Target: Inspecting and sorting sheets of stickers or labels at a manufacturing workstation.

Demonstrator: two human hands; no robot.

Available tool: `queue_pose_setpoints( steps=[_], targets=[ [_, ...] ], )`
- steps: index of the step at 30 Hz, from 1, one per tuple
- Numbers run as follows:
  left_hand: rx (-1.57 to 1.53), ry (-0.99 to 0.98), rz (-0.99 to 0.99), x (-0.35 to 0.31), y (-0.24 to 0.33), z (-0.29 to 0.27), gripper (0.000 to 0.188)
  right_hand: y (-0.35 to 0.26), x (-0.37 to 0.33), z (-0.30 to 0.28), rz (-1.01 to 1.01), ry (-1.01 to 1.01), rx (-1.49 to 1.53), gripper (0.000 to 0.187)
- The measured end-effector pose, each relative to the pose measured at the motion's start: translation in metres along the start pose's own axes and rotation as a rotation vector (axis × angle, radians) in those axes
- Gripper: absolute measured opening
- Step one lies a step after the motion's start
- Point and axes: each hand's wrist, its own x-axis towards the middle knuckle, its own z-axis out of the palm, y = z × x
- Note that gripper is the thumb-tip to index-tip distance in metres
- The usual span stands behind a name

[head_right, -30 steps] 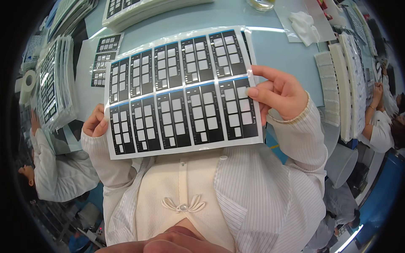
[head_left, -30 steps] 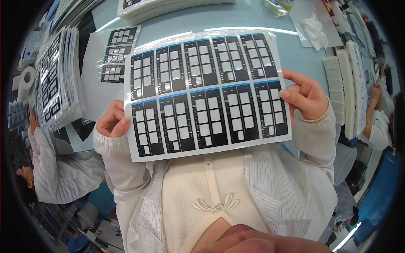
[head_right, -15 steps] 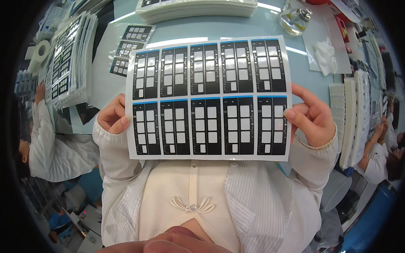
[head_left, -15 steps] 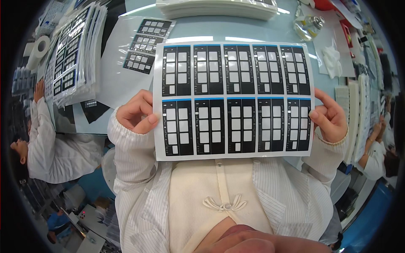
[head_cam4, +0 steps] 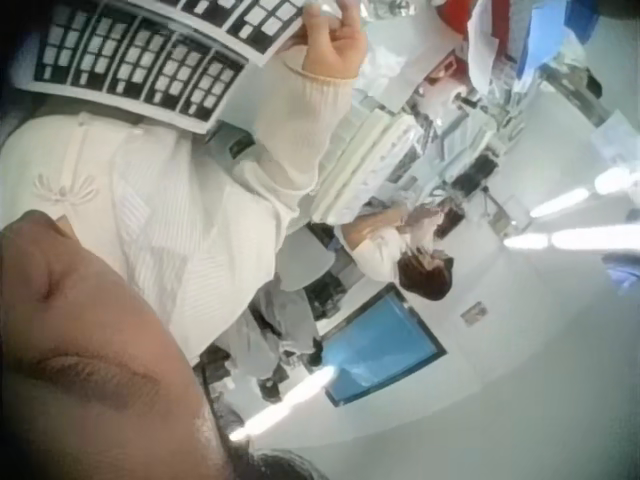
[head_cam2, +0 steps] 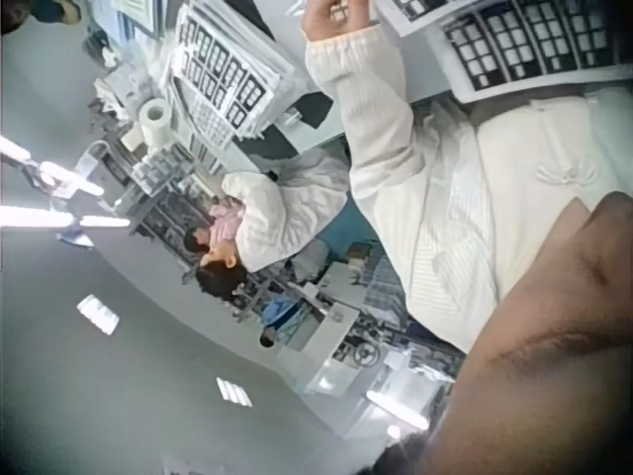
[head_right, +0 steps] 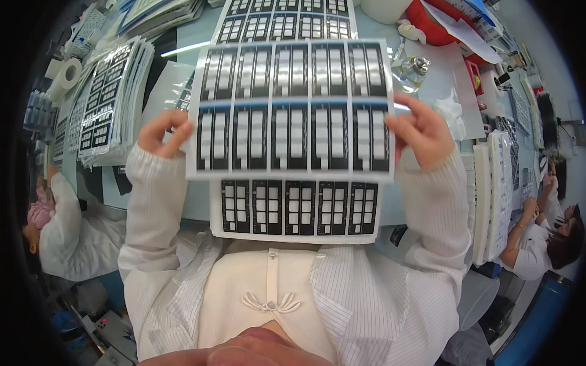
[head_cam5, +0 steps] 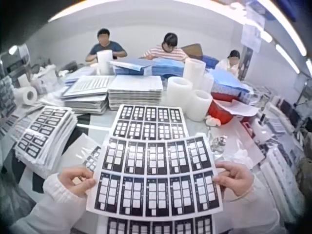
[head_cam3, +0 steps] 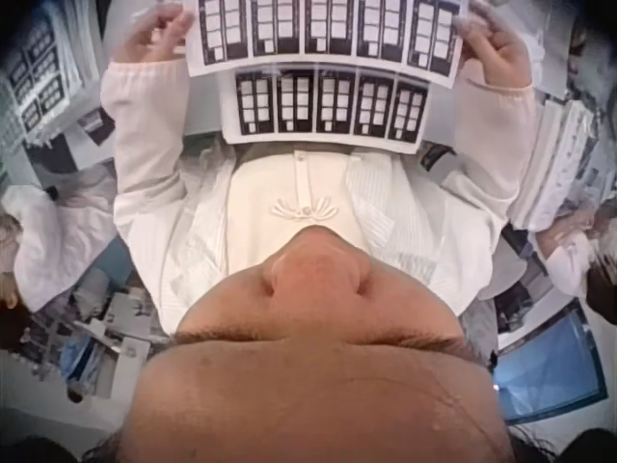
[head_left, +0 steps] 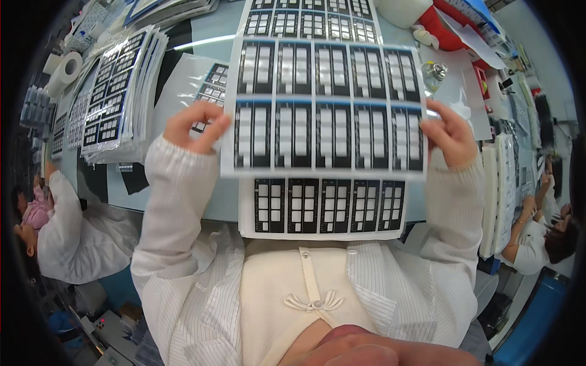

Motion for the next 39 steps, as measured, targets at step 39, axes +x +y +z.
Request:
queue_pose_setpoints(
  steps=[39],
  targets=[
    [0.459,0.176,0.007,0.137,-0.051,0.025,0.046,0.031,0.152,0.015,-0.382,0.357,-0.854,0.083]
  ],
)
